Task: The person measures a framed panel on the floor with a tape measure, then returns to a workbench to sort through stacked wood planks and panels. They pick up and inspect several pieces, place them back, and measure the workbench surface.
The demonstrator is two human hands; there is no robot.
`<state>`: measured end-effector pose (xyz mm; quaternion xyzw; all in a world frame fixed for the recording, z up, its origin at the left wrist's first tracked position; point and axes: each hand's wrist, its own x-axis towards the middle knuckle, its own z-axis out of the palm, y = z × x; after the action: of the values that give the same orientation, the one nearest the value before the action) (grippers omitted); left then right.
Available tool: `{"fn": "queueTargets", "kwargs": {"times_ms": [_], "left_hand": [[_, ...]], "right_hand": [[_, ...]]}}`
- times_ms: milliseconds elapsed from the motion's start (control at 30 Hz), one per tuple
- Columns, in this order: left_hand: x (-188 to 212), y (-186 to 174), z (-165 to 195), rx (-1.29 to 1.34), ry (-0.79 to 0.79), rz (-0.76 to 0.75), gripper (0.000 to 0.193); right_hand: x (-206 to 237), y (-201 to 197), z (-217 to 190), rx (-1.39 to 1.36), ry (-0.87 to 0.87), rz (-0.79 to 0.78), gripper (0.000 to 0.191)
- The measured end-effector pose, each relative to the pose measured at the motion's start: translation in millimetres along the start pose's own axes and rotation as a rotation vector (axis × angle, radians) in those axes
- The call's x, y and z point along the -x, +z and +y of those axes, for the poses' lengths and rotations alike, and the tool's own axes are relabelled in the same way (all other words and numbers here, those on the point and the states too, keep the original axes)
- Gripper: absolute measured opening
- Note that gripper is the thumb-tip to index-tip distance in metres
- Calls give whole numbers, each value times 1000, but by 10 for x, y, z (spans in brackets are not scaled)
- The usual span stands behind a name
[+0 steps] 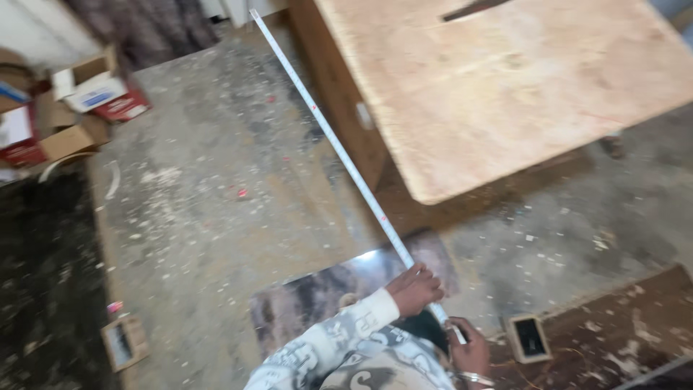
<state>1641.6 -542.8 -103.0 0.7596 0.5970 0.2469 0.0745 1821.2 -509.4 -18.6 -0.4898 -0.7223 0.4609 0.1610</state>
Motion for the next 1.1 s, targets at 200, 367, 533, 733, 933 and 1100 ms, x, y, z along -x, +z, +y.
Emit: {"fn": "queueTargets", "kwargs": {"times_ms": [200, 367, 533, 733, 933, 1100], "left_hand": [[160, -668, -1016, 52, -28, 65, 3], [-16, -1115, -1882, 54, -34, 74, 3], [-381, -1805, -3026, -136, 68, 379, 25], [-429, -2734, -4331, 60, -76, 437, 39], [-198, -3270, -5861, 83, -428, 461, 15], [-243, -3402, -7101, 86, -570, 394, 15]], "right_hand": [[-427, 604, -578, 195, 51, 34, 19], [-1133, 1104, -1110, 197, 96, 58, 20], [-2343, 1613, -1718, 439, 14, 136, 28], [-3369, 1907, -2172, 317, 82, 304, 32], [-4173, 1816, -2348, 352, 190, 356, 32], [-4974, 1991, -2459, 478, 260, 406, 37]]}}
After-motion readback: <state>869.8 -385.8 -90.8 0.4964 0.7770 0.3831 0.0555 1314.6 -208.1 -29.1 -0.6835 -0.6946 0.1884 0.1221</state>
